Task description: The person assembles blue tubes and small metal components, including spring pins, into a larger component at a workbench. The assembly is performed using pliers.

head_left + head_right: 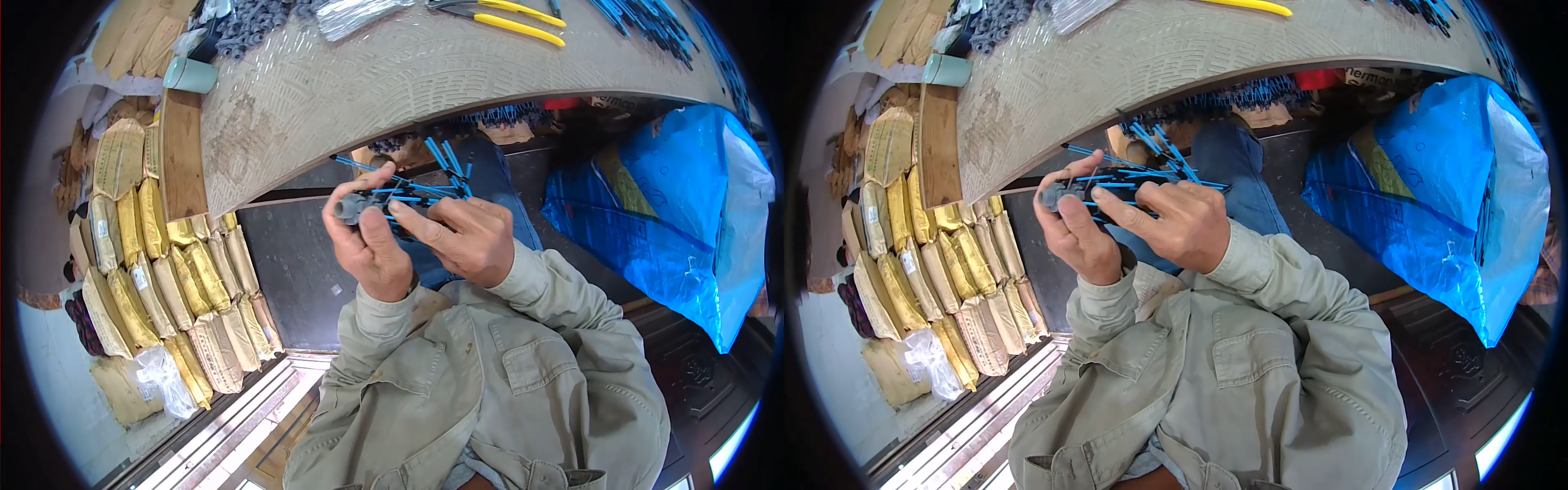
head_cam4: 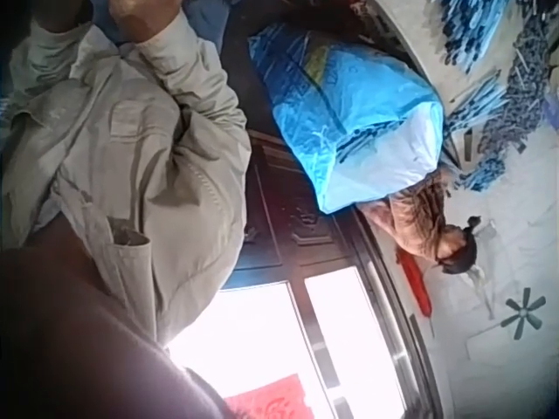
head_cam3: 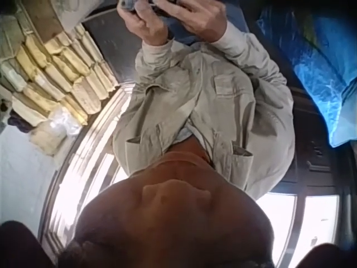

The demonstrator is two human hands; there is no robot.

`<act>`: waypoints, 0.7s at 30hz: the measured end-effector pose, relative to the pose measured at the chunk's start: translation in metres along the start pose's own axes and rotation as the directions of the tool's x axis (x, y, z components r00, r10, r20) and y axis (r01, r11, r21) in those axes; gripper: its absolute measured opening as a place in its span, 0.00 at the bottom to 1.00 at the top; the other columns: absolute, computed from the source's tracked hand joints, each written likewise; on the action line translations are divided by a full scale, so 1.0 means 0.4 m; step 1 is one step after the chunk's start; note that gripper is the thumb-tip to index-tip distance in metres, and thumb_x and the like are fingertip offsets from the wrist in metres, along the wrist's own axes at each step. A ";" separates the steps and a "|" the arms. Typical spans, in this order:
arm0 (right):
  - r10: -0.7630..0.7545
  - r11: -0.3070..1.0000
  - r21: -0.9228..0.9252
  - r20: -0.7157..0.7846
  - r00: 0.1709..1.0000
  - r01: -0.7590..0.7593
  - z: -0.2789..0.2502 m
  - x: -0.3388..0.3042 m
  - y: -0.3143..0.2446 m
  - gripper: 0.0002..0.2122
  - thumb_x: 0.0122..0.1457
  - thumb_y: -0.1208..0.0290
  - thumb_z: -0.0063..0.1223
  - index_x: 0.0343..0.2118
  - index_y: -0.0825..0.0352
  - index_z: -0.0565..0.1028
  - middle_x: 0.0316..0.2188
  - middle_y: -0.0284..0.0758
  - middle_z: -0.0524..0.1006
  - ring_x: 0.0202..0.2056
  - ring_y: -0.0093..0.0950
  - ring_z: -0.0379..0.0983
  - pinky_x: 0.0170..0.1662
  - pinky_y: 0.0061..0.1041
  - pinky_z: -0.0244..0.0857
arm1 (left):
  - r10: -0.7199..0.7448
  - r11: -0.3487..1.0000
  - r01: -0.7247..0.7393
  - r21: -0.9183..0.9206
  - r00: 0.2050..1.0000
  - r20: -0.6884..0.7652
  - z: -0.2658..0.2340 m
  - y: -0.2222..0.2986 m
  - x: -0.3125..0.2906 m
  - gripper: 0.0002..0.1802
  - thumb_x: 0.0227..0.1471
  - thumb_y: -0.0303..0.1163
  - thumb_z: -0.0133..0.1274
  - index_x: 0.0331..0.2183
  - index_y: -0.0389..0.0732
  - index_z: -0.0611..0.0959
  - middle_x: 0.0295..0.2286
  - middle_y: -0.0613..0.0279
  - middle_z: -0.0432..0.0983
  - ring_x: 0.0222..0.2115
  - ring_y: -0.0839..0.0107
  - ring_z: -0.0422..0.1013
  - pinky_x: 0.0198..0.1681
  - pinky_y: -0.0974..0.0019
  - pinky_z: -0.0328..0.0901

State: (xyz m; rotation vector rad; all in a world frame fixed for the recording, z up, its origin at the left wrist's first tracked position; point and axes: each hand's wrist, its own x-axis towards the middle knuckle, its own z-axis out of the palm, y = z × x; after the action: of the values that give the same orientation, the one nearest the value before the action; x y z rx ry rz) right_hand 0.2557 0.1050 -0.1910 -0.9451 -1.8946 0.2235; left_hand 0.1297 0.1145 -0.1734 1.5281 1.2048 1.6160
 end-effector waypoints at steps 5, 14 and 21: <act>0.088 0.974 0.222 -0.219 0.972 -0.038 -0.036 -0.084 0.055 0.19 0.41 0.80 0.59 0.41 0.65 0.74 0.23 0.32 0.72 0.21 0.22 0.67 0.24 0.20 0.62 | -0.056 0.996 0.052 -0.069 0.997 -0.045 -0.001 -0.022 0.007 0.21 0.59 0.41 0.38 0.42 0.30 0.63 0.37 0.45 0.70 0.41 0.61 0.68 0.48 0.62 0.61; 0.334 0.627 0.641 0.292 0.896 -0.443 -0.028 -0.038 0.232 0.18 0.51 0.72 0.57 0.45 0.69 0.69 0.40 0.35 0.71 0.39 0.22 0.69 0.39 0.21 0.64 | -0.065 0.993 0.059 -0.102 0.996 -0.057 0.022 -0.031 -0.002 0.20 0.59 0.40 0.38 0.42 0.30 0.63 0.36 0.46 0.71 0.39 0.63 0.69 0.45 0.63 0.62; 0.338 0.407 0.724 0.446 0.829 -0.556 0.040 -0.032 0.189 0.14 0.53 0.73 0.55 0.42 0.71 0.71 0.36 0.35 0.73 0.37 0.24 0.69 0.40 0.21 0.63 | -0.087 0.990 0.079 -0.120 0.994 -0.066 -0.001 -0.029 -0.001 0.20 0.59 0.40 0.38 0.43 0.30 0.63 0.36 0.47 0.70 0.39 0.63 0.69 0.46 0.63 0.62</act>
State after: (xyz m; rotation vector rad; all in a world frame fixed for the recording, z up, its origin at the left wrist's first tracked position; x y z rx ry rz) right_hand 0.2843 0.1513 -0.2474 -0.7145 -1.3582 1.5175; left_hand 0.1273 0.1186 -0.1841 1.3410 1.1732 1.6677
